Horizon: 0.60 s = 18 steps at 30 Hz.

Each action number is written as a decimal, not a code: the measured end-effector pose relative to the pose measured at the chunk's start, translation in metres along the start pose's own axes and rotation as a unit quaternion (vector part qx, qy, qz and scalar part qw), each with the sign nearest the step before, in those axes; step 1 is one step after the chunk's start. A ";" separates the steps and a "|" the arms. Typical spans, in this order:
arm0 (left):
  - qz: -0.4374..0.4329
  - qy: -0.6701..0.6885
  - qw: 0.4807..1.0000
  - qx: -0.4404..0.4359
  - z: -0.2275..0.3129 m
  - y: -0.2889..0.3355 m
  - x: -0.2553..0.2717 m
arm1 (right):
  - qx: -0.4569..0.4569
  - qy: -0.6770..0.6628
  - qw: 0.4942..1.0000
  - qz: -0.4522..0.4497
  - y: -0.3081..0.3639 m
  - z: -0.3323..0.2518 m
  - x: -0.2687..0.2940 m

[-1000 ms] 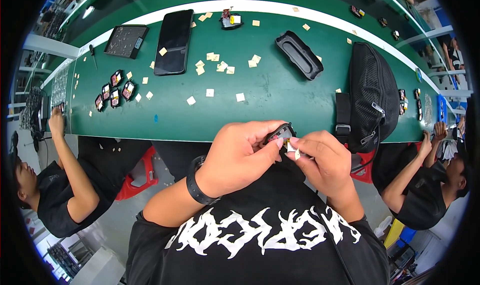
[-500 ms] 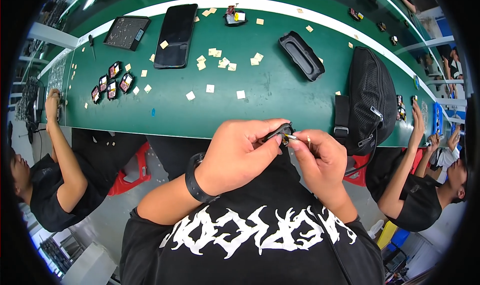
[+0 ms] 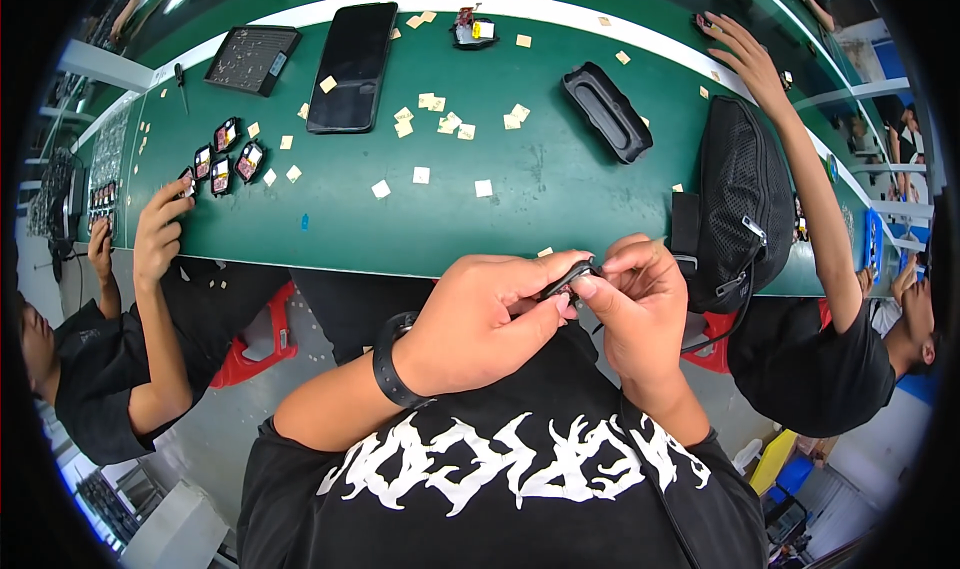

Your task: Assemble small electronic components by applying adhesive stickers and connecting tiny parts.

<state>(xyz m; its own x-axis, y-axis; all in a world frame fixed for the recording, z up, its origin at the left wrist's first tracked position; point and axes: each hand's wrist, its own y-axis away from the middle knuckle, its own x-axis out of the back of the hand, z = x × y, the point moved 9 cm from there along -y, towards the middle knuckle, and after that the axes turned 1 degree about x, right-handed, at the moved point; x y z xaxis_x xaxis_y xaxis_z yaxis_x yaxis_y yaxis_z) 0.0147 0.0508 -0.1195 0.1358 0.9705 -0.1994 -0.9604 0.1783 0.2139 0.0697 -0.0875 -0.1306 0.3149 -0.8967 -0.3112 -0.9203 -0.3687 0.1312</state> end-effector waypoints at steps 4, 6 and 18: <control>-0.011 0.008 1.000 -0.006 0.000 0.000 0.001 | -0.073 -0.034 0.996 -0.042 -0.005 0.004 -0.006; -0.021 0.014 1.000 0.002 -0.002 0.000 -0.001 | -0.068 -0.020 0.994 -0.082 -0.010 0.008 -0.006; -0.014 0.177 0.980 0.087 -0.003 0.007 0.003 | 0.369 0.517 0.735 -0.238 0.023 -0.071 -0.041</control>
<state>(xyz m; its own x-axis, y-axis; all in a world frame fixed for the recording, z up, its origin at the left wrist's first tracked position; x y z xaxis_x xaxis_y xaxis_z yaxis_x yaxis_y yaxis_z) 0.0075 0.0543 -0.1218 0.0392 0.8535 -0.5196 -0.8977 0.2585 0.3569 0.0524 -0.0767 -0.0476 0.2997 -0.5564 0.7749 -0.4036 -0.8100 -0.4255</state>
